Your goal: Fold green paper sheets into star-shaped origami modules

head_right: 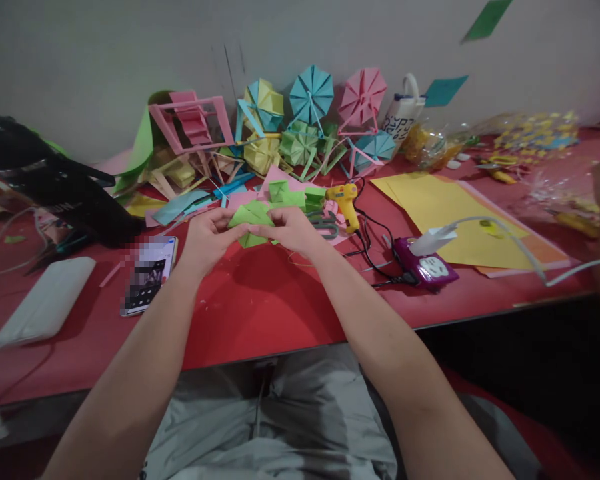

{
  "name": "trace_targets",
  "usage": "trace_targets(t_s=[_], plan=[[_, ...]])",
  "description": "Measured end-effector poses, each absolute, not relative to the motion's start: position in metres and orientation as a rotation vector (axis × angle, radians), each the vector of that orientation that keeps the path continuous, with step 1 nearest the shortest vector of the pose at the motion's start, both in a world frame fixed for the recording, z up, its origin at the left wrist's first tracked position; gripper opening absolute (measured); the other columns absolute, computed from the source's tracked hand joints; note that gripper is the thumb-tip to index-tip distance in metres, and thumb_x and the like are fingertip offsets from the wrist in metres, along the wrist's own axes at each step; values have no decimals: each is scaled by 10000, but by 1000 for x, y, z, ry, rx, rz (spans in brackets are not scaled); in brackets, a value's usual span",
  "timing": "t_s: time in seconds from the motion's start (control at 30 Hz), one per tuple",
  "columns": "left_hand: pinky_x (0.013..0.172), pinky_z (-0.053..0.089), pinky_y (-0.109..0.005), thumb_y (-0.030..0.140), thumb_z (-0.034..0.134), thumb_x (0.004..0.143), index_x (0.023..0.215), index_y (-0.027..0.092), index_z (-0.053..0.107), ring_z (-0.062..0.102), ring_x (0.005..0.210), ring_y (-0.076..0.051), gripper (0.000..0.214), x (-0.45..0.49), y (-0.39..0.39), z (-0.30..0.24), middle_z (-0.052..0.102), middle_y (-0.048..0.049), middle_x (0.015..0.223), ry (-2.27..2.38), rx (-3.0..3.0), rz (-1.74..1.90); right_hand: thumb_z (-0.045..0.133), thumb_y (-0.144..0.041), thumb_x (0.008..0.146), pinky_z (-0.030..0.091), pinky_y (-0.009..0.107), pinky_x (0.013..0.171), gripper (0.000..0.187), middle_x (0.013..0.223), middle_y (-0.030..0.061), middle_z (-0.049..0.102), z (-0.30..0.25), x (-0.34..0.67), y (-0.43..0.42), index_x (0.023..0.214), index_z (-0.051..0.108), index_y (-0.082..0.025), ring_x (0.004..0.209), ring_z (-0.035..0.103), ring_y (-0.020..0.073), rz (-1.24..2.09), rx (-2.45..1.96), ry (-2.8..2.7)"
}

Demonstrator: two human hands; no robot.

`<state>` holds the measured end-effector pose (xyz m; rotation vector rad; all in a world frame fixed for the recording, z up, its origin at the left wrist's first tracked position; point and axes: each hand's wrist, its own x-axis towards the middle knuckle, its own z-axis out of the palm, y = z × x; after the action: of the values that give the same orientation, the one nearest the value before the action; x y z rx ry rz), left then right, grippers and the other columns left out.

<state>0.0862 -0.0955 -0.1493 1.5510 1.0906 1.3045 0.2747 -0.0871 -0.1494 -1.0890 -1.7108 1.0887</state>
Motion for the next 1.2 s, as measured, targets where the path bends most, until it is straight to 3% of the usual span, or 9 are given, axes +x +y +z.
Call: trace_targets(t_s=[0.1, 0.33, 0.53, 0.8, 0.97, 1.2], plan=[[753, 590, -324, 348, 865, 637, 843, 157, 749, 730, 785, -209, 304, 84, -94, -150, 788, -58, 844, 1100, 1530, 1315, 818, -667, 667, 234, 272, 509, 605, 542, -63, 348, -148, 275, -87, 549, 449, -203, 550, 319, 82, 1095, -1093, -1698], [748, 586, -323, 346, 873, 596, 864, 161, 752, 719, 796, -209, 348, 83, -92, -149, 780, -63, 858, 1098, 1439, 1325, 821, -652, 660, 347, 273, 531, 519, 565, -1, 557, -148, 278, -83, 576, 631, -176, 561, 450, 105, 1111, -1077, -1667], [716, 551, -292, 387, 821, 675, 804, 182, 763, 667, 755, -175, 249, 84, -96, -147, 745, -17, 797, 1071, 1515, 1221, 796, -656, 691, 294, 270, 498, 533, 525, -11, 529, -147, 281, -85, 555, 616, -173, 515, 397, 86, 1098, -1058, -1766], [637, 495, -264, 448, 841, 673, 686, 186, 766, 600, 659, -141, 273, 84, -89, -154, 697, 0, 675, 1211, 1438, 1493, 807, -625, 694, 335, 268, 540, 516, 558, -22, 524, -144, 276, -85, 578, 577, -178, 550, 434, 91, 1143, -1037, -1739], [671, 515, -276, 454, 823, 685, 703, 198, 761, 618, 688, -150, 264, 89, -89, -155, 721, -8, 716, 1175, 1356, 1549, 802, -627, 694, 345, 276, 557, 503, 565, -20, 536, -143, 274, -86, 593, 585, -184, 556, 432, 99, 1132, -1003, -1725], [662, 456, -262, 414, 732, 817, 728, 202, 721, 591, 675, -149, 230, 91, -100, -146, 673, 8, 676, 1355, 1632, 1580, 786, -633, 704, 337, 270, 549, 500, 551, -20, 542, -144, 269, -86, 596, 580, -190, 548, 433, 100, 1114, -968, -1690]])
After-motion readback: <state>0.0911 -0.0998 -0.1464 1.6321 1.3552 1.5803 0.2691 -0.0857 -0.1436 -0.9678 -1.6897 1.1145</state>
